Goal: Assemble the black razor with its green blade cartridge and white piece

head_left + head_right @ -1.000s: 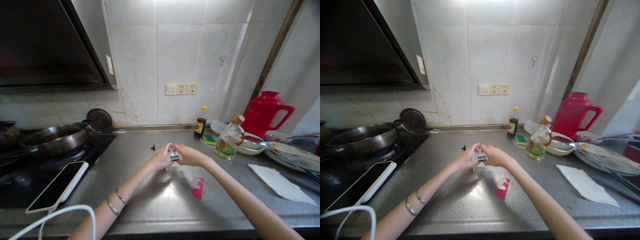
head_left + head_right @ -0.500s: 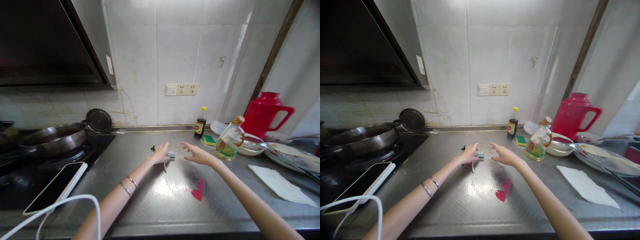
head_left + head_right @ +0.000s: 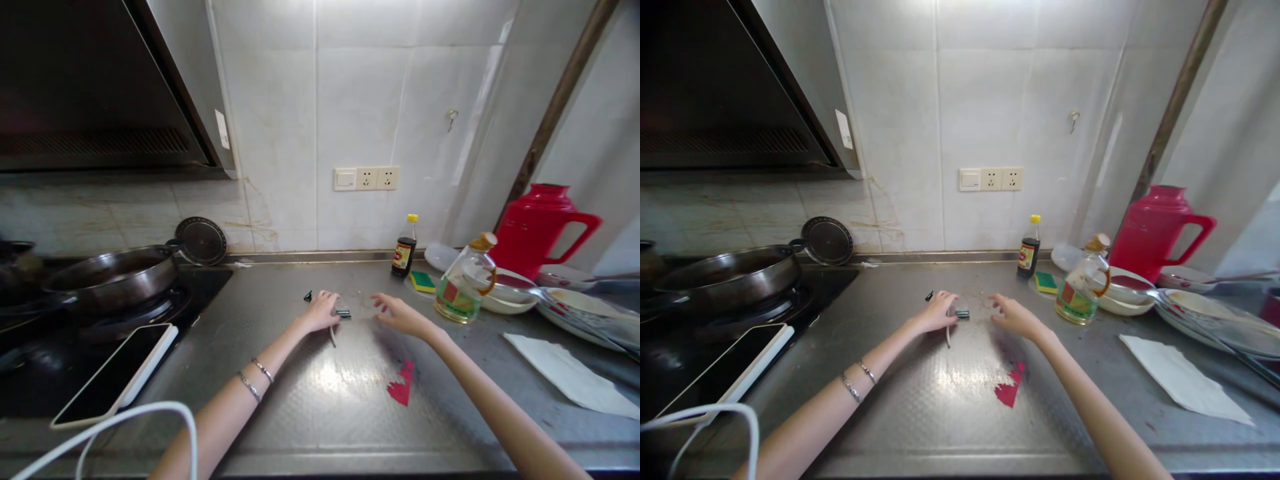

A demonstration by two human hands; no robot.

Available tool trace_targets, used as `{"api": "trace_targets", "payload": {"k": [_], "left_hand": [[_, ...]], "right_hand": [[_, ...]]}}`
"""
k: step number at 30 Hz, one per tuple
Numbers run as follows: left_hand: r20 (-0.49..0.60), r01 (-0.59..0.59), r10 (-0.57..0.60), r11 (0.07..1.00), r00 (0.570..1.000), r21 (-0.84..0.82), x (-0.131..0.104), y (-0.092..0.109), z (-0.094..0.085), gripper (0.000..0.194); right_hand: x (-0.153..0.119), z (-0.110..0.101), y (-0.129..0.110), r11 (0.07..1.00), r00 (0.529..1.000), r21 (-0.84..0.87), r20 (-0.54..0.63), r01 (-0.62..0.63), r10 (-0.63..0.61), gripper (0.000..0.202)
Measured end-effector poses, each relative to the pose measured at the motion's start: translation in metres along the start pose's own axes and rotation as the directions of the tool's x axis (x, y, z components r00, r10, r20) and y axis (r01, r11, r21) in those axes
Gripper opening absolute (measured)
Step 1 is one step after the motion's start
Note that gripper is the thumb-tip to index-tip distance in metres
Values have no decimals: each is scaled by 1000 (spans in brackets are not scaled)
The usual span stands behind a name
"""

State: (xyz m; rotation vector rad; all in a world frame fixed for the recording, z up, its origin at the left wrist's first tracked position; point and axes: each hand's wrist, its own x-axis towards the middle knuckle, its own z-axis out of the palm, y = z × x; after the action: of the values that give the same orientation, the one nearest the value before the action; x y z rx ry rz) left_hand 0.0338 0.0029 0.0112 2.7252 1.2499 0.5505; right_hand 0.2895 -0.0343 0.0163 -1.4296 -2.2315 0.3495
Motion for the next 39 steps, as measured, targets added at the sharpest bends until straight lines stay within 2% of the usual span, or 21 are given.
{"api": "trace_targets", "payload": {"k": [3,8,13,16,19,25,34,39], "left_hand": [[-112,51,-57,997,992,-52,-11,-13,-7,34],[-183,221,-242,967,953,-127,-34,-45,-21,11],[-191,339,-364,928,912,-153,-53,-75,-28,11],[-220,370,-392,919,893,-138,-60,-88,-28,11],[-232,368,-386,922,893,-118,-62,-98,-25,11],[-217,387,-385,921,897,-36,-60,-107,-16,15],[-198,424,-422,905,884,-37,-57,-108,-16,15],[-200,384,-374,923,906,11,-59,-106,-15,16]], "right_hand": [[5,5,12,998,999,-44,-35,-39,38,38],[18,12,32,991,993,-113,-97,-72,61,36],[32,24,49,966,982,-206,-138,-154,127,39],[35,31,60,946,966,-232,-171,-229,192,39],[33,37,67,935,953,-233,-209,-267,220,40],[28,41,70,938,950,-230,-240,-258,202,41],[27,39,63,930,948,-249,-237,-270,211,38],[27,37,61,929,953,-264,-228,-259,201,37]]}}
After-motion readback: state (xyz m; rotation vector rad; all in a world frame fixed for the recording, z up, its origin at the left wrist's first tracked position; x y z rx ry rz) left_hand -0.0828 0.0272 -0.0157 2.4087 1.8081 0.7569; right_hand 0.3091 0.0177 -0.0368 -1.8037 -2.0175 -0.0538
